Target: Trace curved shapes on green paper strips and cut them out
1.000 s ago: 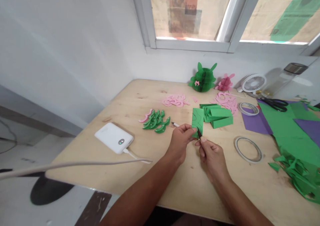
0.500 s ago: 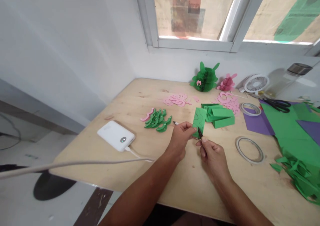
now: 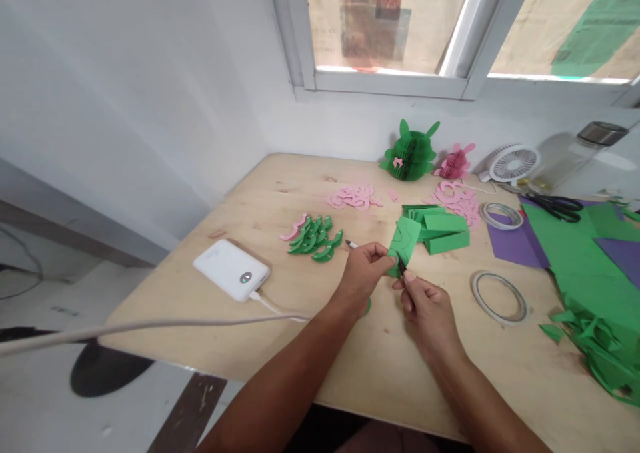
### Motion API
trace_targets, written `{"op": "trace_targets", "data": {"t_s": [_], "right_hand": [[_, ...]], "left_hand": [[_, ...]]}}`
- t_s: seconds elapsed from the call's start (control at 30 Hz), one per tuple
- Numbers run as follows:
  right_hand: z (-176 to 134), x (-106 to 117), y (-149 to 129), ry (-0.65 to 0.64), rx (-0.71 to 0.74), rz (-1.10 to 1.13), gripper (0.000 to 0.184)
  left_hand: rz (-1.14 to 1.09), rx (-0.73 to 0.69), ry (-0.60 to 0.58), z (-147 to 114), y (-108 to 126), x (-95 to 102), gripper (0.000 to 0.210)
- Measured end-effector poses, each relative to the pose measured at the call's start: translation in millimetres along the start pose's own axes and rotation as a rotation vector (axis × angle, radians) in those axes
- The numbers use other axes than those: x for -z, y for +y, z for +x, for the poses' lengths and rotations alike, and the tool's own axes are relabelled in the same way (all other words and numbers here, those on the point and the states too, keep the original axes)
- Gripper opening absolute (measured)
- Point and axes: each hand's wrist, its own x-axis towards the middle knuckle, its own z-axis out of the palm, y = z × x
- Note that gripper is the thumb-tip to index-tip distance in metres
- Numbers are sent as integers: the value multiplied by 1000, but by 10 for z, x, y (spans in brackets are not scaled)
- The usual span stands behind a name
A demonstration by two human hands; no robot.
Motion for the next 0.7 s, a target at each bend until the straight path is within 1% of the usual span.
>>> {"op": "trace_targets", "data": {"t_s": [0.47, 0.7], "right_hand": [[-16, -10, -62, -48, -52, 27, 50], [-24, -24, -83, -55, -87, 60, 49]], "left_hand": [[18, 3, -59, 79, -32, 65, 22], [8, 2, -66, 122, -77, 82, 23]]}}
